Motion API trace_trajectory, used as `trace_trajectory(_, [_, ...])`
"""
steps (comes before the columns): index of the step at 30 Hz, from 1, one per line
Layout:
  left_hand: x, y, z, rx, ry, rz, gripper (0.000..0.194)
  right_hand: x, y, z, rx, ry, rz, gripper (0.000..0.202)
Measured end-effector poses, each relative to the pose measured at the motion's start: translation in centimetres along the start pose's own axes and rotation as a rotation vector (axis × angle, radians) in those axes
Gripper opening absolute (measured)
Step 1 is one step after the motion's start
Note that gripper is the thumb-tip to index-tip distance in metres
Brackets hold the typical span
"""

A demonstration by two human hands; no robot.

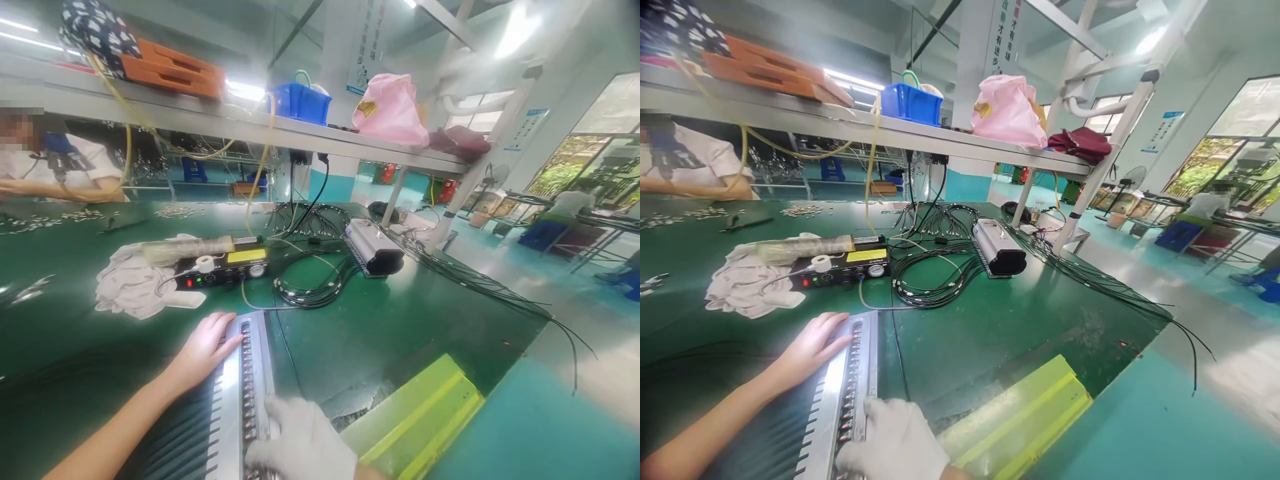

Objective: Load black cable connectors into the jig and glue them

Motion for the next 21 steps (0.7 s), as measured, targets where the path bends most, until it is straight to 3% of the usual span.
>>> trace_trajectory(4, [-0.5,0.1,0.1,0.018,0.001,0.002,0.058,1.3,-0.8,0.9,0.016,-0.014,0.124,0.026])
trace_trajectory(8, [-1.4,-0.9,0.5,0.023,0.003,-0.005,0.059,0.8,-1.4,0.9,0.015,0.078,-0.001,0.031])
trace_trajectory(13, [-1.8,-1.4,0.8,0.026,0.023,-0.024,0.065,0.7,-0.8,-0.4,-0.041,0.068,-0.137,0.057])
trace_trajectory(16, [-1.4,-0.7,0.8,0.027,0.045,-0.033,0.071,0.0,-0.2,-3.1,-0.176,-0.087,-0.260,0.063])
trace_trajectory(18, [-1.2,-0.1,0.8,0.032,0.050,-0.052,0.075,0.4,-1.0,-6.1,-0.209,-0.223,-0.237,0.053])
trace_trajectory(20, [-1.2,0.3,0.8,0.036,0.050,-0.075,0.076,3.0,-3.5,-9.5,-0.104,-0.166,-0.010,0.046])
trace_trajectory(21, [-1.2,0.5,0.8,0.038,0.049,-0.084,0.076,4.9,-5.1,-11.8,0.037,-0.065,0.142,0.051])
Point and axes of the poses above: each hand's wrist, its own y-axis away from the middle knuckle, its own z-axis out of the palm, x = y × z, the point moved 8 cm from there along -y, towards the middle knuckle, and after that the axes turned 1 degree about x, right-handed, at the moved point
